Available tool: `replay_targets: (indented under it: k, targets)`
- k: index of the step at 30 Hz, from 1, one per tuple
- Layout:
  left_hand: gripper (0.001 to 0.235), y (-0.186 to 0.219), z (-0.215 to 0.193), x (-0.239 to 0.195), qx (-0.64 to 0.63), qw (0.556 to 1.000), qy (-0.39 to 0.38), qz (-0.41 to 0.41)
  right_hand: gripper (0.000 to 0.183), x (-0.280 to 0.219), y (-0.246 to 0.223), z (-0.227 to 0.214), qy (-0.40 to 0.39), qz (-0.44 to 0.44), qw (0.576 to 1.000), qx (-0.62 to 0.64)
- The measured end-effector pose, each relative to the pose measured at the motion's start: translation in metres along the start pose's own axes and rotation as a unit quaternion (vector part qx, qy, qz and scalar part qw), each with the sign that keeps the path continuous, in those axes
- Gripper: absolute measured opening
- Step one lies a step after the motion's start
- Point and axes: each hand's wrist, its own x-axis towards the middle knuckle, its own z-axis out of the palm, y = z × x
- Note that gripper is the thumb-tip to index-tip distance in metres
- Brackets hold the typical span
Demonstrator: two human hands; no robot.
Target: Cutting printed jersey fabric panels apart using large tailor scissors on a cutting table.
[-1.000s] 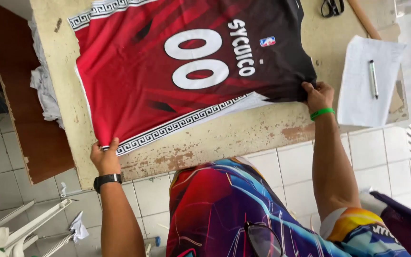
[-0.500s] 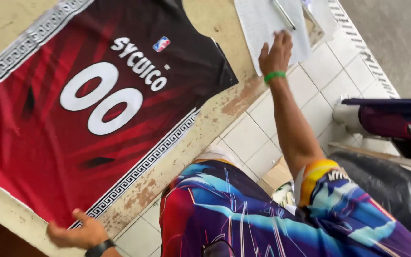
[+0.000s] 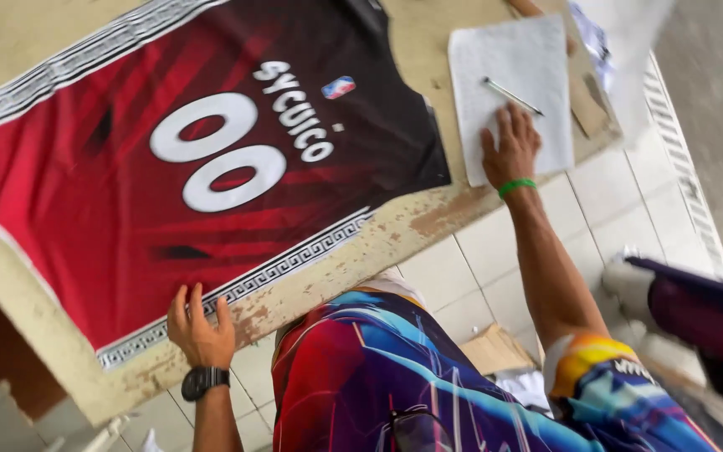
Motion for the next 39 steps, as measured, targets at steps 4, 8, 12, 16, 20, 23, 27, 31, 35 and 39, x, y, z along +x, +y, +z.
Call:
replay_targets:
  k: [4, 8, 12, 16, 20, 23, 27, 31, 35, 39]
  targets:
    - [0.038, -0.026, 0.016, 0.001, 0.011, 0.996, 0.091, 0.008, 0.046, 0.002, 0.022, 0.025, 0.111, -0.114, 0.987, -0.036]
    - [0.041, -0.046, -0.003, -0.005, 0.059, 0.991, 0.113, -0.042, 0.041, -0.004, -0.010, 0.012, 0.121, -0.158, 0.980, -0.005]
    - [0.056, -0.074, -0.022, 0.001, 0.122, 0.978, 0.100, -0.136, 0.028, -0.023, -0.078, 0.010, 0.121, -0.268, 0.955, 0.035]
    - [0.054, -0.119, -0.001, -0.030, 0.165, 0.959, 0.064, -0.222, 0.036, -0.051, -0.129, 0.012, 0.106, -0.313, 0.944, 0.024]
    - [0.046, -0.154, -0.005, -0.014, 0.187, 0.939, 0.013, -0.289, 0.029, -0.056, -0.144, 0.013, 0.090, -0.280, 0.955, -0.028]
    - [0.039, -0.196, 0.004, 0.037, 0.140, 0.945, 0.058, -0.289, 0.032, -0.060, -0.163, 0.018, 0.084, -0.259, 0.962, -0.034]
    - [0.033, -0.248, 0.015, 0.154, 0.043, 0.964, 0.153, -0.213, 0.030, -0.081, -0.224, 0.024, 0.084, -0.258, 0.962, -0.029]
    - [0.044, -0.265, 0.015, 0.284, -0.026, 0.975, 0.072, -0.207, 0.029, -0.107, -0.289, 0.026, 0.058, -0.205, 0.976, -0.046]
    - [0.070, -0.280, 0.036, 0.367, -0.050, 0.963, -0.053, -0.258, 0.039, -0.127, -0.325, 0.018, -0.054, -0.063, 0.996, 0.022]
    - [0.059, -0.277, 0.039, 0.411, -0.144, 0.913, -0.116, -0.363, 0.042, -0.121, -0.334, 0.018, -0.084, -0.005, 0.996, 0.019]
